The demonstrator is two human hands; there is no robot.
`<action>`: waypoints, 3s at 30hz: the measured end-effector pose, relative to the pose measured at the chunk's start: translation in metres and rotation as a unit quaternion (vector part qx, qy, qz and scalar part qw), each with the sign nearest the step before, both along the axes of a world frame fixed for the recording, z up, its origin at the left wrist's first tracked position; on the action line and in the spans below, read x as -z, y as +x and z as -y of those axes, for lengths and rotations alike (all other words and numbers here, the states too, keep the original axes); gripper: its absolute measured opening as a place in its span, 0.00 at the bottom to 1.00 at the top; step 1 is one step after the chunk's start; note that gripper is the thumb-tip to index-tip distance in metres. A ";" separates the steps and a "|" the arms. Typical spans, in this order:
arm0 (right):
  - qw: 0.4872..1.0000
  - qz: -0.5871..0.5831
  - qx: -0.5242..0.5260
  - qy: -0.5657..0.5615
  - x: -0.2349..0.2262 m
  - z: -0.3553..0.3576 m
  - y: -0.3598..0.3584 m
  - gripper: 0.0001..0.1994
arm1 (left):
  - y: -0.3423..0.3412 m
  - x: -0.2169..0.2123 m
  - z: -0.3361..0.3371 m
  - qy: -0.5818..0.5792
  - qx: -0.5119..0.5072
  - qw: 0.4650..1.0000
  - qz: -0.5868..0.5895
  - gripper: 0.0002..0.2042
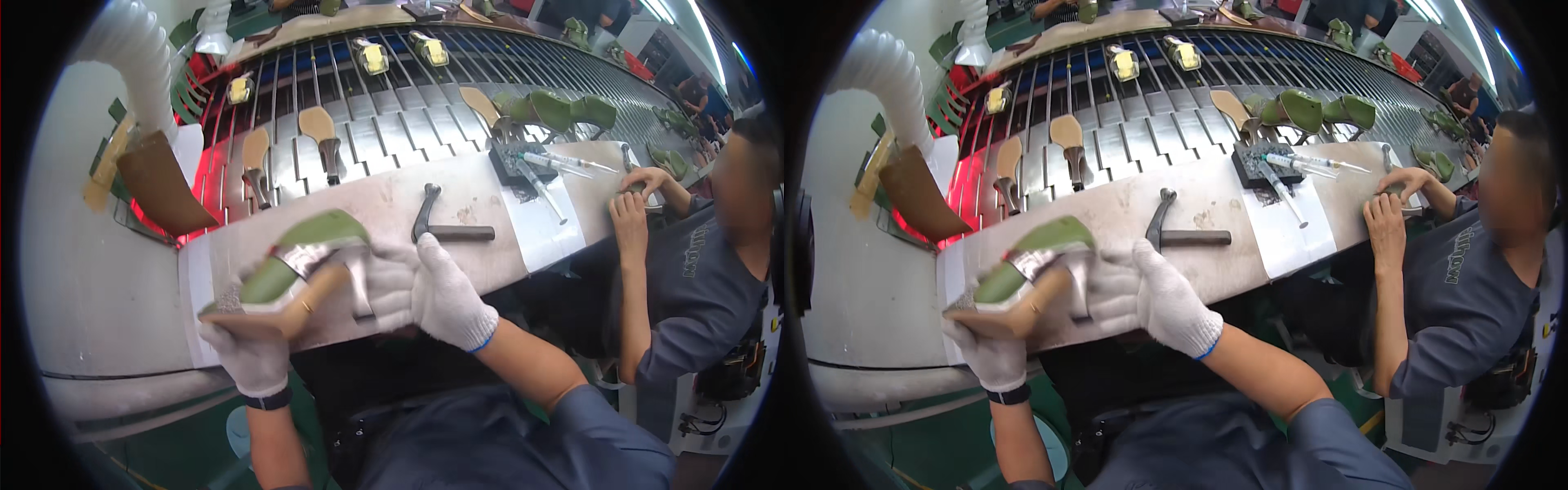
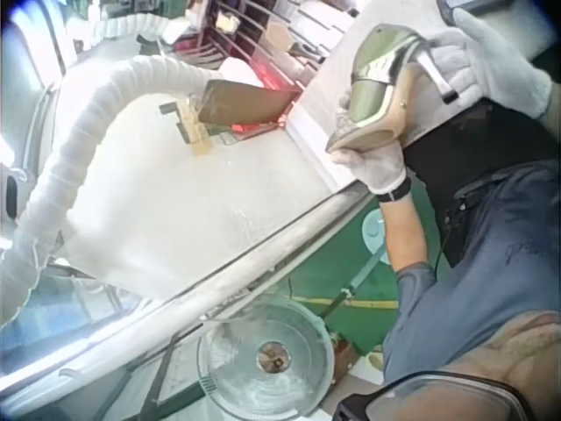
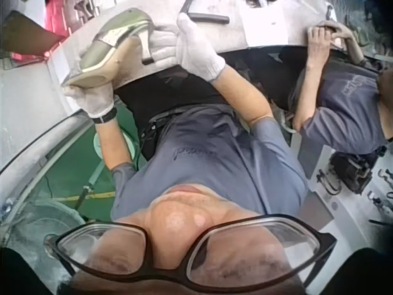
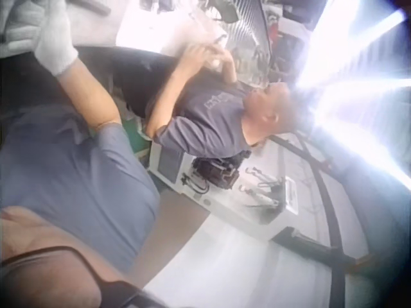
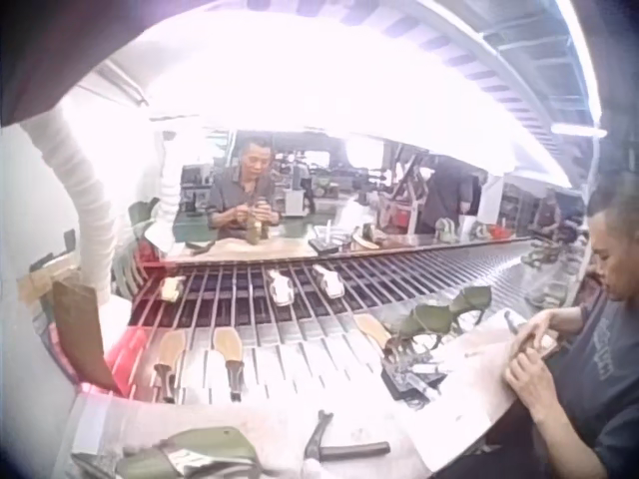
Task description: The person assembles high-heeled shoes on a conveyor line by pressing soles onto lasted shoe uppers by hand, tapping the edges and heels with a hammer, and placing the assembled shoes back onto the conveyor.
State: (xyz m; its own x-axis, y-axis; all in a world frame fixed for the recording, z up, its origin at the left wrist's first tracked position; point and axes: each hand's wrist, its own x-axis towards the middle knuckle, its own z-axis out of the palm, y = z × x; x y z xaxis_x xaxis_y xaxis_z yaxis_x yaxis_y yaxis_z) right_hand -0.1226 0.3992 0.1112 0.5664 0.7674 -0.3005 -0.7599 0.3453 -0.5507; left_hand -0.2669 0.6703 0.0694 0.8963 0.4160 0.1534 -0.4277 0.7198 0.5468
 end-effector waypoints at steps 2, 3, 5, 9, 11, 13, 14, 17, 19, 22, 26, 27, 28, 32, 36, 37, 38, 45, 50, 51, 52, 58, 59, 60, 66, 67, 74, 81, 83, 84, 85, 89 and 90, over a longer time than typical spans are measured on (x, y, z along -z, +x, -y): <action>0.988 -0.008 -0.049 0.146 0.007 -0.004 -0.009 0.33 | 0.006 -0.002 -0.002 0.138 0.056 0.989 0.010 0.53; 0.984 -0.023 -0.067 0.165 0.009 -0.001 -0.013 0.29 | 0.013 -0.006 0.006 0.218 0.065 0.974 0.009 0.55; 0.995 0.008 0.093 0.045 -0.024 -0.018 -0.013 0.27 | 0.032 -0.031 0.024 0.148 0.008 0.979 -0.143 0.42; 0.953 0.224 0.203 0.031 -0.037 -0.029 0.073 0.26 | 0.045 -0.006 0.054 0.784 -0.177 0.580 -0.136 0.32; 0.905 0.310 0.260 -0.131 -0.053 -0.046 0.123 0.27 | 0.051 -0.017 0.063 0.836 -0.168 0.519 -0.065 0.28; 0.768 0.447 0.331 -0.317 -0.042 -0.065 0.179 0.27 | 0.052 -0.013 0.066 0.845 -0.153 0.510 -0.052 0.28; 0.725 0.475 0.304 -0.397 -0.030 -0.062 0.211 0.28 | 0.056 -0.013 0.069 0.837 -0.155 0.521 -0.060 0.27; 0.634 0.502 0.195 -0.555 -0.013 -0.058 0.268 0.33 | 0.058 -0.008 0.069 0.837 -0.155 0.522 -0.055 0.27; 0.610 0.541 0.123 -0.565 -0.026 -0.056 0.297 0.32 | 0.058 -0.007 0.064 0.836 -0.155 0.523 -0.058 0.26; 0.579 0.594 0.135 -0.541 -0.052 -0.040 0.350 0.31 | 0.056 -0.010 0.064 0.835 -0.153 0.523 -0.074 0.26; 0.203 0.633 -0.247 -0.705 -0.044 -0.001 0.406 0.23 | 0.058 -0.011 0.058 0.830 -0.154 0.530 -0.076 0.23; 0.208 0.606 -0.293 -0.710 -0.038 -0.004 0.397 0.21 | 0.055 -0.011 0.054 0.832 -0.164 0.521 -0.099 0.23; 0.180 0.549 -0.304 -0.757 -0.016 0.027 0.419 0.20 | 0.061 -0.012 0.058 0.827 -0.158 0.534 -0.080 0.22; 0.205 0.501 -0.254 -0.802 0.018 0.022 0.430 0.20 | 0.059 -0.013 0.052 0.822 -0.150 0.542 -0.091 0.19; 0.251 0.533 -0.079 -0.805 0.044 0.041 0.478 0.19 | 0.065 -0.017 0.046 0.818 -0.132 0.553 -0.086 0.18; 0.284 0.528 -0.016 -0.800 0.046 0.052 0.490 0.19 | 0.070 -0.018 0.048 0.815 -0.121 0.561 -0.080 0.18; 0.330 0.489 0.010 -0.807 0.041 0.059 0.516 0.18 | 0.075 -0.017 0.050 0.810 -0.115 0.569 -0.080 0.18; 0.319 0.506 0.121 -0.792 -0.026 -0.030 0.573 0.20 | 0.064 -0.035 0.051 0.832 -0.087 0.526 -0.153 0.17; 0.296 0.598 0.025 -0.745 -0.020 -0.052 0.633 0.27 | 0.078 -0.037 0.054 0.828 -0.062 0.536 -0.149 0.15; 0.330 0.614 0.008 -0.717 -0.007 -0.065 0.633 0.33 | 0.076 -0.033 0.053 0.828 -0.064 0.537 -0.148 0.15; 0.317 0.600 0.024 -0.734 0.008 -0.080 0.630 0.38 | 0.074 -0.029 0.054 0.827 -0.085 0.536 -0.144 0.15; 0.322 0.553 0.030 -0.768 0.013 -0.102 0.595 0.40 | 0.068 -0.026 0.049 0.816 -0.143 0.550 -0.107 0.13; 0.311 0.558 0.025 -0.769 0.003 -0.100 0.581 0.39 | 0.067 -0.030 0.048 0.817 -0.115 0.552 -0.119 0.15; 0.315 0.559 0.015 -0.767 -0.012 -0.097 0.563 0.37 | 0.065 -0.037 0.047 0.819 -0.088 0.551 -0.133 0.16; 0.344 0.567 0.078 -0.744 -0.113 -0.080 0.446 0.35 | 0.054 -0.030 0.045 0.802 -0.140 0.574 -0.092 0.22; 0.369 0.576 0.114 -0.720 -0.133 -0.081 0.416 0.35 | 0.050 -0.028 0.044 0.800 -0.146 0.575 -0.091 0.23; 0.768 0.524 0.077 -0.360 -0.151 -0.072 0.187 0.39 | 0.044 -0.036 0.036 0.811 -0.318 0.486 -0.063 0.36; 0.937 0.188 -0.216 -0.200 -0.043 -0.037 -0.032 0.29 | 0.006 -0.034 0.036 0.835 -0.412 0.364 0.032 0.23; 0.933 0.177 -0.268 -0.162 -0.041 -0.039 -0.031 0.32 | 0.007 -0.033 0.017 0.859 -0.342 0.380 0.031 0.24; 0.932 0.178 -0.273 -0.156 -0.042 -0.042 -0.027 0.32 | 0.009 -0.039 0.009 0.861 -0.343 0.373 0.028 0.24; 0.938 0.164 -0.262 -0.158 -0.042 -0.044 -0.022 0.29 | 0.013 -0.045 0.003 0.865 -0.337 0.369 0.037 0.26; 0.965 0.159 -0.153 -0.143 0.003 -0.056 -0.004 0.23 | 0.030 -0.049 -0.025 0.796 -0.348 0.495 0.008 0.33; 0.968 0.126 -0.142 -0.162 -0.001 -0.053 0.006 0.21 | 0.032 -0.050 -0.034 0.818 -0.343 0.461 -0.013 0.35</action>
State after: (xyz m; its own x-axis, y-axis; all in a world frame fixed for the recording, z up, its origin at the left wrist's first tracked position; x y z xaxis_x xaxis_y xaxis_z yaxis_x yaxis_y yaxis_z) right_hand -0.1166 0.4524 0.1125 0.4334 0.7915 -0.4310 -0.6266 -0.0791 -0.7753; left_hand -0.2352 0.7046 0.1196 0.6507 -0.0515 0.7576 -0.2264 -0.9655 0.1288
